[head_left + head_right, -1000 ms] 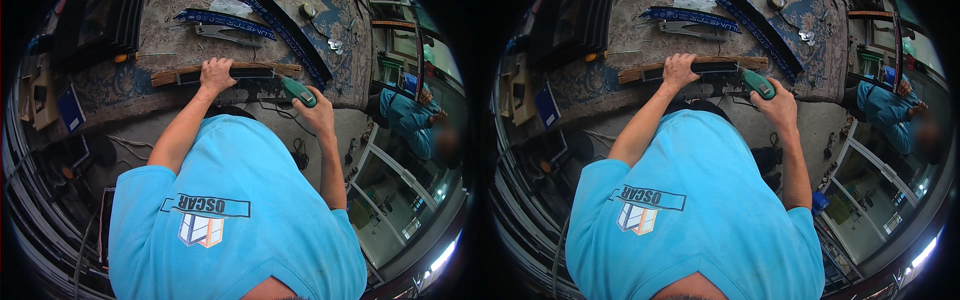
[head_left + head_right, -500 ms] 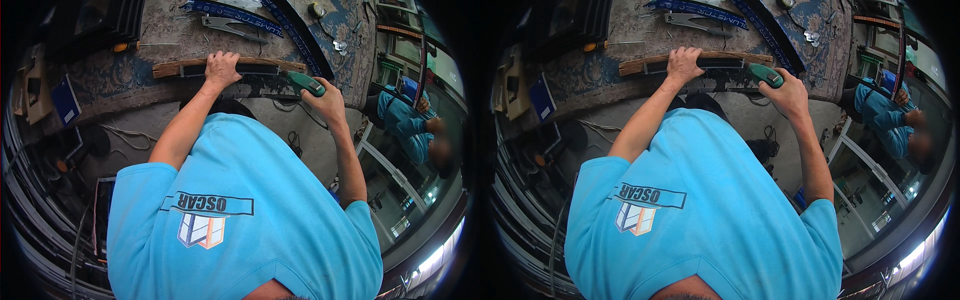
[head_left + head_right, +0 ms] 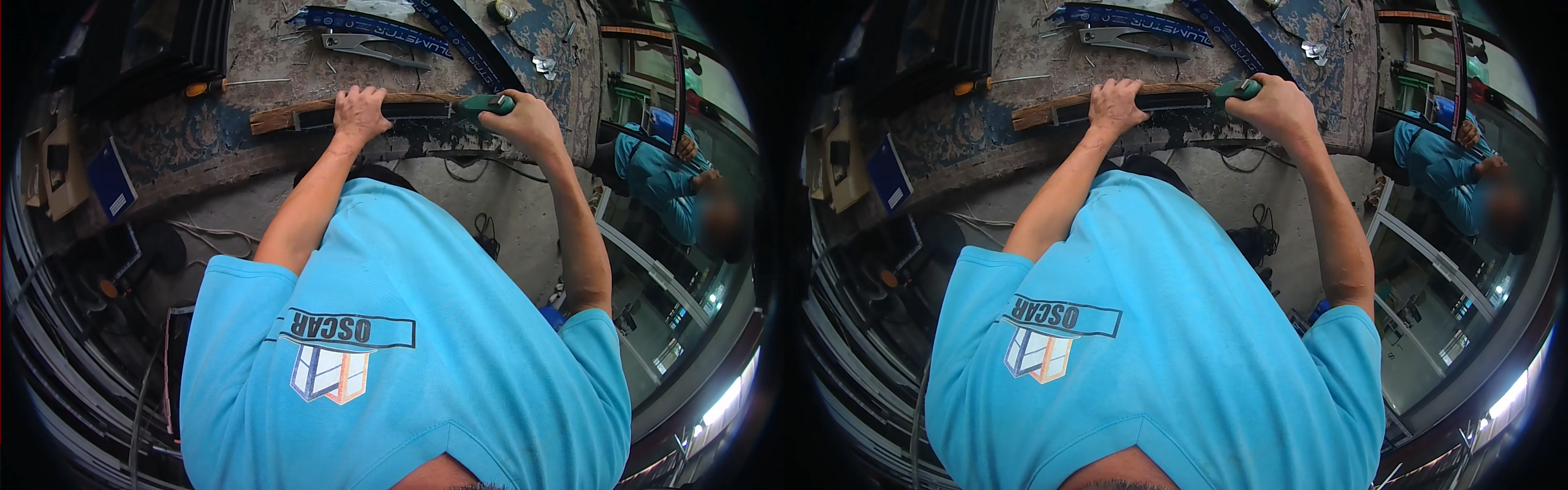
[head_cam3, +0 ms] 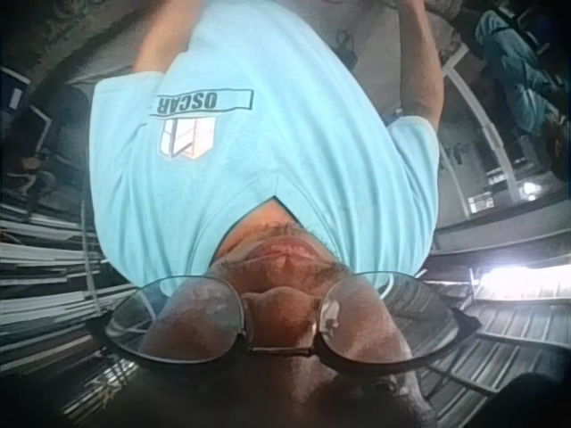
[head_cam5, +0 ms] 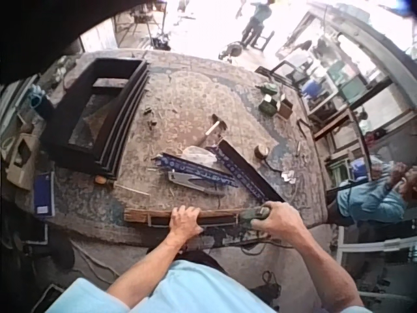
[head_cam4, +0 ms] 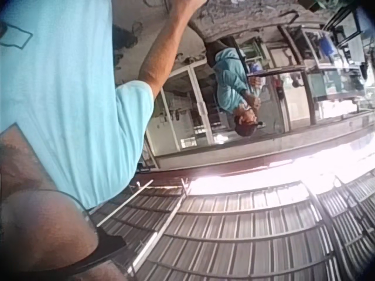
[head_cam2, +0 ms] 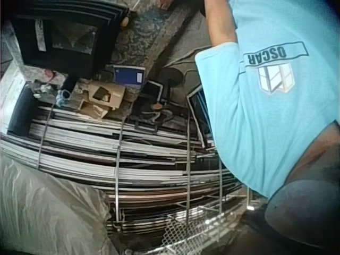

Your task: Assemble aluminum and plastic window frames using a drill, screwdriver, and corner brackets.

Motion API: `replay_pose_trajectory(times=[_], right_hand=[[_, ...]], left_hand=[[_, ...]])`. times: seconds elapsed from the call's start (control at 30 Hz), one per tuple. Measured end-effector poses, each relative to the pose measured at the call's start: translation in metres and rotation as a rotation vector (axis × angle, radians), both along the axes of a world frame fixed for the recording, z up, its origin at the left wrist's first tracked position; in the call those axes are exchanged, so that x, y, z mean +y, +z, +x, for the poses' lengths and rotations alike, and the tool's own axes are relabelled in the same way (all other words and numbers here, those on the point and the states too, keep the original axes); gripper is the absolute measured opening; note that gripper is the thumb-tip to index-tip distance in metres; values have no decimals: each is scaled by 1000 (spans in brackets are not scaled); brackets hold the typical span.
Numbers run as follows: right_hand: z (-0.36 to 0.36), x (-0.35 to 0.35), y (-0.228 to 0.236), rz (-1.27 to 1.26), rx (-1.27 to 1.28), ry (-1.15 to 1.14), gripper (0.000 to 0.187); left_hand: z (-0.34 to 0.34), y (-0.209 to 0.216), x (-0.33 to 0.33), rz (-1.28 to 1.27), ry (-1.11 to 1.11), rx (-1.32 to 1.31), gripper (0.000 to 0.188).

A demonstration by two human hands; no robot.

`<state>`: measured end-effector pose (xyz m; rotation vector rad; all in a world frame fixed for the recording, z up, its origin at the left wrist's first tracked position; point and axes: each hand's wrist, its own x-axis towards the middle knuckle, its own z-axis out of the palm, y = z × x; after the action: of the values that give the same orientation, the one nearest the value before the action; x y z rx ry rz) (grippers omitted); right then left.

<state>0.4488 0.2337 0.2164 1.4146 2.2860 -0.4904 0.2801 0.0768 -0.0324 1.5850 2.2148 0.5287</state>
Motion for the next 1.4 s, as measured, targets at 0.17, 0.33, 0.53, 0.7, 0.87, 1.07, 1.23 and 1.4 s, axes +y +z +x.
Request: replay_pose_trajectory(times=[0.17, 0.33, 0.53, 0.7, 0.87, 1.07, 1.23, 1.4], right_hand=[[26, -31, -17, 79, 86, -51, 59], [29, -32, -18, 83, 117, -128, 57], [79, -24, -41, -97, 402, -340, 52], [59, -53, -30, 47, 174, -176, 74], [81, -66, -22, 14, 336, -317, 74], [87, -85, -35, 107, 254, -227, 71], [90, -89, -42, 88, 313, -286, 71], [89, -90, -41, 98, 301, -274, 71]], left_hand=[[-3, 3, 2, -31, 14, -1, 50], [0, 3, -2, -60, -11, -1, 61], [2, 5, -1, -66, -13, 19, 63], [-1, 5, -1, -90, -21, 25, 60], [-1, 7, 0, -92, -27, 42, 65], [0, 4, 0, -100, -22, 55, 66], [-1, 9, 1, -132, -32, 39, 66], [0, 9, 1, -139, -34, 48, 66]])
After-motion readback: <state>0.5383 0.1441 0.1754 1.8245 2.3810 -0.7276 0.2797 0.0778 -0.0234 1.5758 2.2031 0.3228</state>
